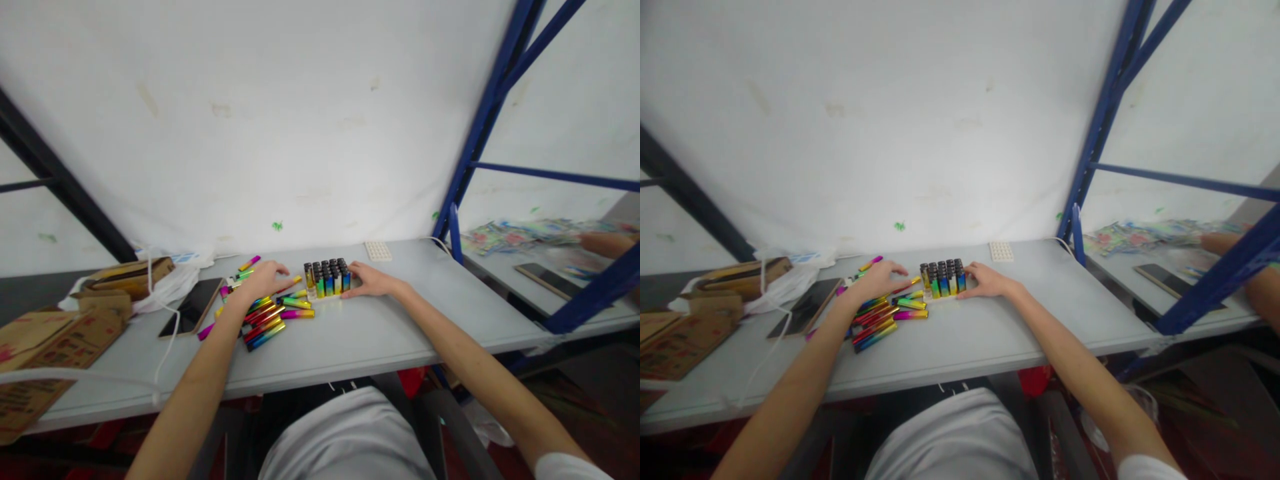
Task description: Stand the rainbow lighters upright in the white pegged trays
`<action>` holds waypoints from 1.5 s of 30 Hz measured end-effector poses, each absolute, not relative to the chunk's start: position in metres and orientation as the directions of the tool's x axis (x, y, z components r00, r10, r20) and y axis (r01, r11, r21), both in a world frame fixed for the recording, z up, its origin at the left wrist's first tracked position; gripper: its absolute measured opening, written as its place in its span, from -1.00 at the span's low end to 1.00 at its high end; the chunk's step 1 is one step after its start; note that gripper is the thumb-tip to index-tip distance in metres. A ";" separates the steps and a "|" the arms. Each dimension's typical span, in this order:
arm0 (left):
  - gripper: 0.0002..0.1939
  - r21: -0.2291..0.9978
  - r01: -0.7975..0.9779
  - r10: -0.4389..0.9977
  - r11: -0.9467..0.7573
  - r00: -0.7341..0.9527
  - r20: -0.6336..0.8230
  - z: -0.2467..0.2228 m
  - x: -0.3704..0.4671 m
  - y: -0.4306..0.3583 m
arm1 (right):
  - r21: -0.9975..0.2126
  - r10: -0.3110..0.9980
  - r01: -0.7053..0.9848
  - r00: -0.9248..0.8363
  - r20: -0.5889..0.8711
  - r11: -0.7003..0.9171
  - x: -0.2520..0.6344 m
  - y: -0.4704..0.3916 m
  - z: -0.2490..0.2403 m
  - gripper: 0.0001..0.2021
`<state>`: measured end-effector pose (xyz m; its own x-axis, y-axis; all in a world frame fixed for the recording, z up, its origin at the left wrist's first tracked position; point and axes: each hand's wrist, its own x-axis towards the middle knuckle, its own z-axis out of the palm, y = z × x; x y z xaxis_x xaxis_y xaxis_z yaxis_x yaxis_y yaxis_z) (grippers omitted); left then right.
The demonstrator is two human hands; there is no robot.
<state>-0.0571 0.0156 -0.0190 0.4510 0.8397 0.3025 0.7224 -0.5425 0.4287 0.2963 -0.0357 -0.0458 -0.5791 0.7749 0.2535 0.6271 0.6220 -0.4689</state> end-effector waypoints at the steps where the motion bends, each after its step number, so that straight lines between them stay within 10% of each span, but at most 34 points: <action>1: -0.74 0.418 0.724 0.836 -0.549 0.471 0.281 -0.023 -0.059 0.018 | -0.473 0.776 0.626 -0.579 0.251 0.620 0.296 -0.036 -0.046 -0.36; 14: -0.54 0.753 0.430 0.867 -0.497 0.278 0.413 0.000 -0.037 -0.003 | -0.455 0.770 0.631 -0.583 0.257 0.629 0.296 -0.037 -0.044 -0.40; 27: -0.50 0.981 0.007 0.925 -0.192 0.336 0.179 0.003 -0.021 -0.015 | -0.455 0.768 0.629 -0.591 0.246 0.630 0.297 -0.035 -0.046 -0.34; 35: -0.51 0.980 0.163 0.971 -0.112 0.230 0.072 0.001 -0.011 -0.013 | -0.426 0.766 0.643 -0.591 0.254 0.637 0.296 -0.035 -0.044 -0.40; 45: -0.68 0.750 0.525 0.913 -0.402 0.170 0.371 -0.005 -0.011 -0.010 | -0.427 0.765 0.641 -0.591 0.255 0.637 0.297 -0.035 -0.046 -0.40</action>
